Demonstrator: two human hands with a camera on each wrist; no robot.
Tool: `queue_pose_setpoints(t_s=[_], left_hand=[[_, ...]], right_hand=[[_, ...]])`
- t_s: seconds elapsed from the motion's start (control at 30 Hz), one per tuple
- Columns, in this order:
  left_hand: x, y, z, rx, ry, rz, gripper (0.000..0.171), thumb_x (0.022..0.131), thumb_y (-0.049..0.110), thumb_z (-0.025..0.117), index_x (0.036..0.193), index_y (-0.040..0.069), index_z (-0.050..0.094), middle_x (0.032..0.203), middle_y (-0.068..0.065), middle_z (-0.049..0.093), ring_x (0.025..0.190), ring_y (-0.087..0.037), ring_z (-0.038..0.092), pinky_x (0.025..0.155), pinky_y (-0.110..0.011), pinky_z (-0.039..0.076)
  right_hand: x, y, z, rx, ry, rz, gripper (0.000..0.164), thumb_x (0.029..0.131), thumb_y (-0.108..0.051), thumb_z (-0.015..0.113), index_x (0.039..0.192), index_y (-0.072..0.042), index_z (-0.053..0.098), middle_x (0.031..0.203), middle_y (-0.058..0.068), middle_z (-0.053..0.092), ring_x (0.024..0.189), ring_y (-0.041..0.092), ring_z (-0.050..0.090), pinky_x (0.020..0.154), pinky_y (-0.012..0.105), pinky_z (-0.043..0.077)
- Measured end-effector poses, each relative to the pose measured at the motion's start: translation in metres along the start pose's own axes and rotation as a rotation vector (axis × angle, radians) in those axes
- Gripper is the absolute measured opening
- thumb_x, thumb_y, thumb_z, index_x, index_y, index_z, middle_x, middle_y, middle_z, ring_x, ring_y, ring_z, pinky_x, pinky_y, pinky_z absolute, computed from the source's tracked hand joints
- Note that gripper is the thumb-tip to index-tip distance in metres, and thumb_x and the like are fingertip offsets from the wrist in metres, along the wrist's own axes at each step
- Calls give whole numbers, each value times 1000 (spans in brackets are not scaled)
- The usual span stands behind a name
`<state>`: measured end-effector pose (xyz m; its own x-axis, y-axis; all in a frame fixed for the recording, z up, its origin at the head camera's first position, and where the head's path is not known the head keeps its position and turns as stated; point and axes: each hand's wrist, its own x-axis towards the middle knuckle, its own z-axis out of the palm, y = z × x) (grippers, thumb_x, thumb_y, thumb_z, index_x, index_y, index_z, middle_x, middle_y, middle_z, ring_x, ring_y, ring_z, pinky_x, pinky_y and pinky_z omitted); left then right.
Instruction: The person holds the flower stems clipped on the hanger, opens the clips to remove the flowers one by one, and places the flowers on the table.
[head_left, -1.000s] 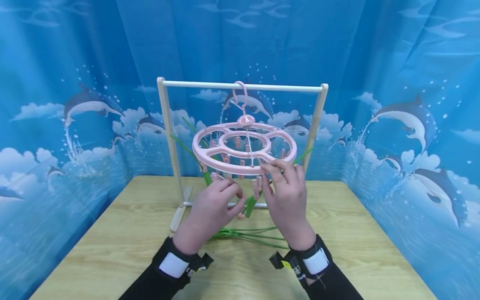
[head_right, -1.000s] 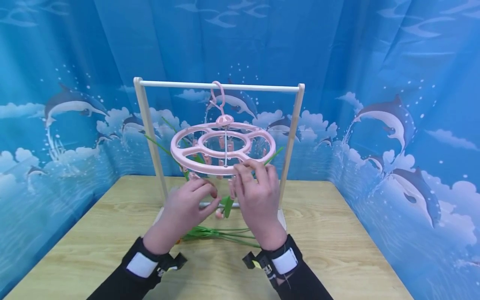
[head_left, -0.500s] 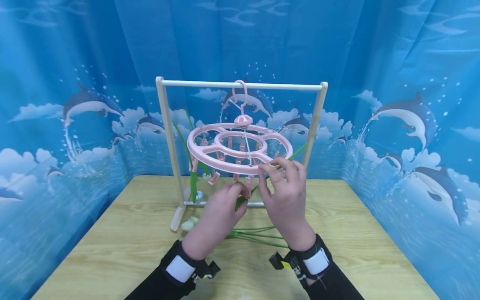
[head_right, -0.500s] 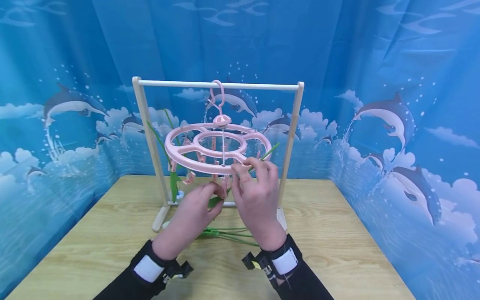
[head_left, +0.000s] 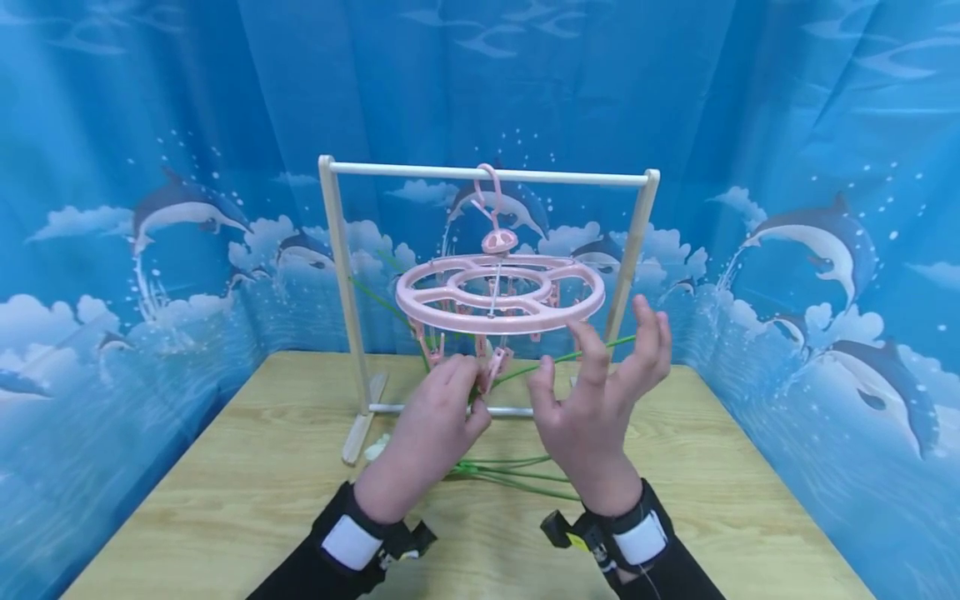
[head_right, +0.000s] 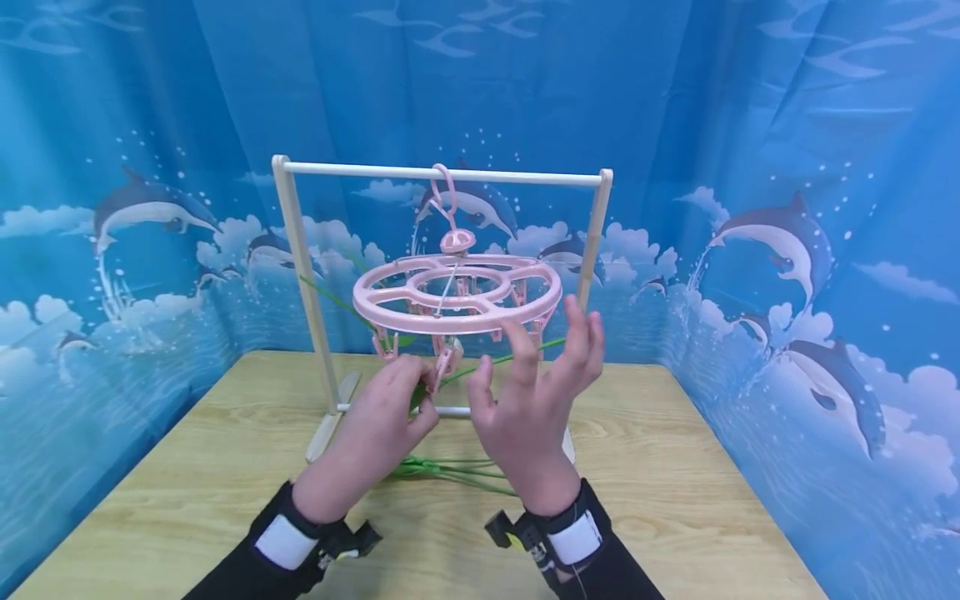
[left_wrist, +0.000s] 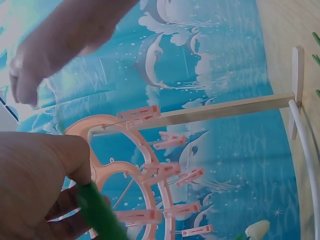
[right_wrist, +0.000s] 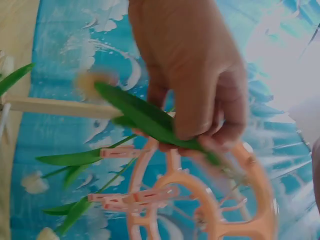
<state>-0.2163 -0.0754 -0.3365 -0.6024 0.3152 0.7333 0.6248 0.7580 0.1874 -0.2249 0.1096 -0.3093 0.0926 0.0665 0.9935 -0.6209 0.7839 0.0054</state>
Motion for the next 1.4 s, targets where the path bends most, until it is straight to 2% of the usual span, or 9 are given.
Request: queue_pose_setpoints(t_s=[0.1, 0.17, 0.3, 0.43, 0.57, 0.73, 0.87, 1.17, 1.4], left_hand=[[0, 0, -2, 22, 4, 22, 33, 84, -2, 83, 108, 15, 68, 101, 3, 66, 86, -10, 62, 76, -20, 61], [0, -1, -4, 38, -8, 48, 32, 85, -1, 84, 109, 16, 70, 103, 4, 67, 88, -10, 63, 78, -20, 62], [2, -1, -7, 59, -27, 122, 33, 86, 3, 90, 112, 17, 75, 108, 5, 74, 97, -12, 72, 95, -26, 65], [2, -2, -10, 55, -23, 145, 36, 87, 4, 91, 118, 18, 76, 112, 5, 80, 108, -14, 78, 111, -35, 61], [3, -2, -12, 28, -19, 146, 35, 91, 5, 87, 121, 19, 75, 112, 6, 81, 110, -13, 79, 104, -28, 63], [6, -2, -17, 33, 15, 169, 29, 93, 4, 84, 117, 19, 75, 112, 6, 82, 110, -13, 78, 107, -30, 62], [6, -2, -20, 30, 40, 163, 26, 93, 4, 85, 113, 19, 77, 112, 4, 81, 110, -15, 77, 107, -33, 63], [4, -2, -19, 19, 32, 152, 24, 94, 4, 84, 110, 20, 75, 110, 5, 78, 107, -16, 75, 103, -32, 64], [4, -2, -19, 18, 16, 134, 25, 95, 6, 84, 115, 17, 75, 113, 4, 79, 111, -15, 76, 102, -30, 64]], right_hand=[[4, -3, -5, 37, 27, 5, 40, 86, -12, 69, 123, 0, 61, 169, 21, 34, 160, 39, 23, 132, 72, 13], [6, -5, -9, 64, -36, 9, 37, 87, -13, 67, 122, 0, 64, 163, 24, 43, 154, 43, 31, 129, 71, 20], [7, -7, -13, 72, -319, 61, 27, 95, -13, 65, 118, 1, 73, 133, 25, 67, 123, 44, 57, 107, 57, 47], [4, -7, -14, 18, -557, 145, 30, 103, -19, 67, 127, -2, 72, 108, 14, 74, 94, 33, 63, 78, 41, 56], [3, -8, -15, -31, -664, 176, 34, 106, -26, 68, 132, -4, 72, 111, 13, 77, 93, 31, 65, 75, 41, 58], [6, -9, -16, -49, -789, 179, 32, 111, -34, 65, 119, -6, 77, 113, 10, 79, 99, 31, 71, 90, 49, 62], [6, -10, -16, -16, -810, 215, 30, 110, -36, 66, 112, -8, 77, 104, 6, 80, 98, 28, 74, 105, 58, 60], [7, -9, -17, 27, -770, 218, 25, 104, -35, 72, 104, -10, 77, 90, 1, 77, 79, 20, 65, 74, 37, 55], [7, -7, -16, 51, -729, 203, 21, 100, -33, 77, 96, -12, 76, 86, 0, 78, 76, 20, 65, 94, 48, 63]])
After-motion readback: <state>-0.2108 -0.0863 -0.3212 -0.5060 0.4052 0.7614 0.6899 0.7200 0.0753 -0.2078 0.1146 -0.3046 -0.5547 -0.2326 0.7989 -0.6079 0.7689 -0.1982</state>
